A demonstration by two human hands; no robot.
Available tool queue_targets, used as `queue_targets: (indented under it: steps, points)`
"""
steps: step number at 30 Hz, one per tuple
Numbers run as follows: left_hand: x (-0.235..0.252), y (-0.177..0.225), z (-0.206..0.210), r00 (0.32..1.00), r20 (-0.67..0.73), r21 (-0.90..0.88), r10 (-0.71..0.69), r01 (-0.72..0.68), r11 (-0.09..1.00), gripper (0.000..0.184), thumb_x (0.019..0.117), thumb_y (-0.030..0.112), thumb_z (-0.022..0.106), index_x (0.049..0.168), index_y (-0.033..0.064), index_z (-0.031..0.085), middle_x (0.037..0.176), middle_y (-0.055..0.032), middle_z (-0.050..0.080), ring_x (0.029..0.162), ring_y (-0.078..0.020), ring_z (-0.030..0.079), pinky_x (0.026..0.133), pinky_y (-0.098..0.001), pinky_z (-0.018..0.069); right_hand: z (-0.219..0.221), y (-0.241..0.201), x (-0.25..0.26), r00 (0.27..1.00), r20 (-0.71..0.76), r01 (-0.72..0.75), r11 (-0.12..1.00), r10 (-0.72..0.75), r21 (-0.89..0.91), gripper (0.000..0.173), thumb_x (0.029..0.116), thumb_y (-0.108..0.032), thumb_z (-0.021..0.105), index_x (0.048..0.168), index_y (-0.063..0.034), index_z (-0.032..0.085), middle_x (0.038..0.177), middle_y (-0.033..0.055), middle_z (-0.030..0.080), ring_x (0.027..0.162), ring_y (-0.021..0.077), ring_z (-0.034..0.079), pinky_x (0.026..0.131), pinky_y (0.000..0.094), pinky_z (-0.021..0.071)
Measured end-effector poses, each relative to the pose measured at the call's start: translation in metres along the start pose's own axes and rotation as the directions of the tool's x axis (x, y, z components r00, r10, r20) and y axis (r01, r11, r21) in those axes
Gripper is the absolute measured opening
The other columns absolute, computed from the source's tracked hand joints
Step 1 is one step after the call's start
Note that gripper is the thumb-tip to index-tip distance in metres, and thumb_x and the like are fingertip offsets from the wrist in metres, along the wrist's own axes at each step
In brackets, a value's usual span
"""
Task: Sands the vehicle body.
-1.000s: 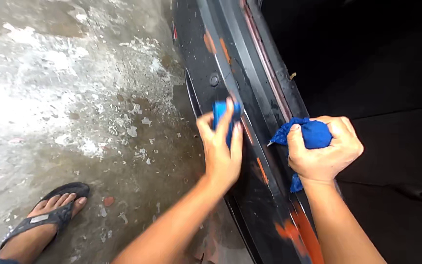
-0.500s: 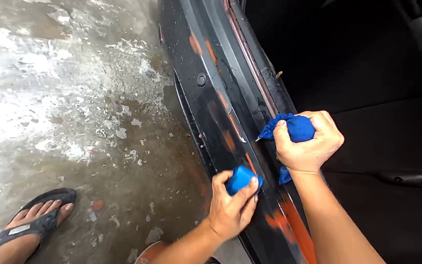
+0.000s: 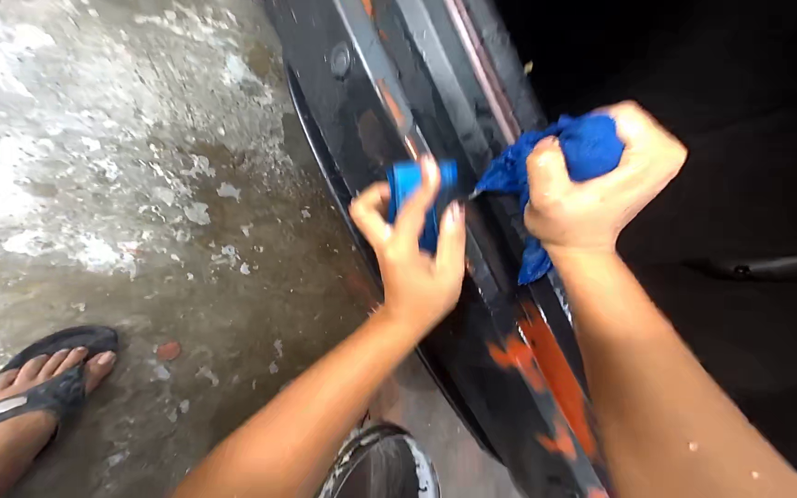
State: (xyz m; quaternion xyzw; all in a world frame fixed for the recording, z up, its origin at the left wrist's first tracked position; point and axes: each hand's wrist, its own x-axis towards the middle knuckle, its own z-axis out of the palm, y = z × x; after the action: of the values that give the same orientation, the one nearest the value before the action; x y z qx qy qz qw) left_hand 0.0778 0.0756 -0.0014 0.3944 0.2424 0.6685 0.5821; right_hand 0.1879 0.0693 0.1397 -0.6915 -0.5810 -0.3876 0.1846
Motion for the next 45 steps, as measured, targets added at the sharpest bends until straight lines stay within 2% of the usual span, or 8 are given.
queue_targets:
  steps: [6, 11, 16, 22, 29, 34, 41, 45]
  points:
    - [-0.088, -0.019, -0.044, 0.964, 0.262, 0.112, 0.046, -0.077, 0.991, 0.046, 0.0961, 0.026, 0.069, 0.14, 0.0344, 0.059, 0.141, -0.0108, 0.041, 0.132, -0.0183, 0.045, 0.107, -0.035, 0.0473, -0.002, -0.007, -0.002, 0.999, 0.005, -0.053, 0.998, 0.053, -0.031, 0.024, 0.0836, -0.036, 0.067, 0.082, -0.0122, 0.066, 0.078, 0.0026, 0.066, 0.074, 0.0141, 0.064, 0.064, 0.0382, 0.0479]
    - [0.003, -0.003, -0.005, 1.0, 0.003, 0.077, 0.003, -0.003, 0.997, 0.045, 0.0933, 0.013, 0.066, 0.138, 0.0099, 0.065, 0.129, -0.0172, 0.044, 0.12, -0.0223, 0.047, 0.097, -0.0314, 0.0471, 0.0, -0.002, -0.005, 1.0, -0.002, -0.014, 0.999, 0.014, -0.051, 0.026, 0.0835, -0.038, 0.068, 0.079, -0.0117, 0.065, 0.077, 0.0036, 0.066, 0.073, 0.0138, 0.064, 0.064, 0.0371, 0.047]
    - [-0.074, -0.019, -0.043, 0.969, 0.24, 0.157, 0.051, -0.091, 0.983, 0.047, 0.0935, 0.025, 0.072, 0.139, 0.0329, 0.061, 0.137, -0.0129, 0.043, 0.129, -0.0189, 0.047, 0.104, -0.0345, 0.0487, 0.001, -0.008, 0.0, 0.999, -0.011, -0.04, 0.998, 0.039, -0.051, 0.024, 0.0846, -0.037, 0.067, 0.082, -0.0124, 0.066, 0.08, 0.0036, 0.066, 0.076, 0.0148, 0.064, 0.064, 0.0383, 0.0475]
    - [0.034, 0.004, 0.0, 0.999, 0.032, 0.144, -0.021, 0.016, 0.989, 0.047, 0.0927, 0.018, 0.071, 0.14, 0.0181, 0.066, 0.125, -0.0143, 0.043, 0.113, -0.0207, 0.048, 0.088, -0.0294, 0.0489, 0.003, -0.003, -0.006, 1.0, -0.02, -0.011, 0.999, 0.011, -0.046, 0.025, 0.0833, -0.037, 0.068, 0.081, -0.0115, 0.065, 0.078, 0.0035, 0.066, 0.074, 0.0131, 0.064, 0.064, 0.0356, 0.0469]
    - [-0.03, 0.045, -0.04, 0.777, 0.629, 0.426, 0.03, -0.377, 0.822, 0.038, 0.0943, 0.035, 0.069, 0.131, 0.0426, 0.069, 0.121, -0.0136, 0.065, 0.106, -0.0274, 0.063, 0.078, -0.042, 0.0542, 0.002, -0.008, -0.002, 0.996, -0.018, -0.09, 0.994, 0.089, -0.06, 0.024, 0.0788, -0.039, 0.07, 0.08, -0.0151, 0.066, 0.079, 0.0004, 0.066, 0.073, 0.0133, 0.064, 0.06, 0.0381, 0.0469]
    - [0.081, 0.039, -0.022, 0.795, 0.606, 0.556, -0.018, -0.408, 0.724, 0.043, 0.0959, 0.039, 0.065, 0.139, 0.0369, 0.065, 0.126, -0.0193, 0.054, 0.112, -0.0332, 0.055, 0.084, -0.0472, 0.0509, 0.004, -0.009, -0.002, 0.991, -0.04, -0.13, 0.987, 0.127, -0.091, 0.027, 0.0769, -0.044, 0.07, 0.078, -0.0169, 0.067, 0.078, -0.0009, 0.066, 0.071, 0.0131, 0.064, 0.057, 0.0392, 0.0463]
    - [0.054, 0.047, -0.043, 0.649, 0.758, 0.454, 0.071, -0.602, 0.657, 0.044, 0.0968, 0.034, 0.063, 0.14, 0.0311, 0.065, 0.123, -0.0189, 0.053, 0.107, -0.0288, 0.056, 0.081, -0.0408, 0.0526, 0.003, -0.01, 0.01, 0.952, -0.06, -0.299, 0.954, 0.3, 0.03, 0.027, 0.0745, -0.046, 0.069, 0.074, -0.0195, 0.065, 0.074, -0.0039, 0.064, 0.067, 0.0129, 0.063, 0.053, 0.0412, 0.0445]
    - [0.08, 0.038, -0.018, 0.699, 0.705, 0.452, 0.124, -0.577, 0.68, 0.047, 0.099, 0.031, 0.062, 0.145, 0.0264, 0.06, 0.126, -0.0204, 0.048, 0.111, -0.03, 0.052, 0.089, -0.0427, 0.0498, -0.001, -0.013, 0.01, 0.905, -0.034, -0.42, 0.904, 0.424, 0.073, 0.028, 0.0739, -0.048, 0.07, 0.075, -0.0207, 0.065, 0.073, -0.0045, 0.065, 0.07, 0.0136, 0.065, 0.055, 0.0437, 0.0474]
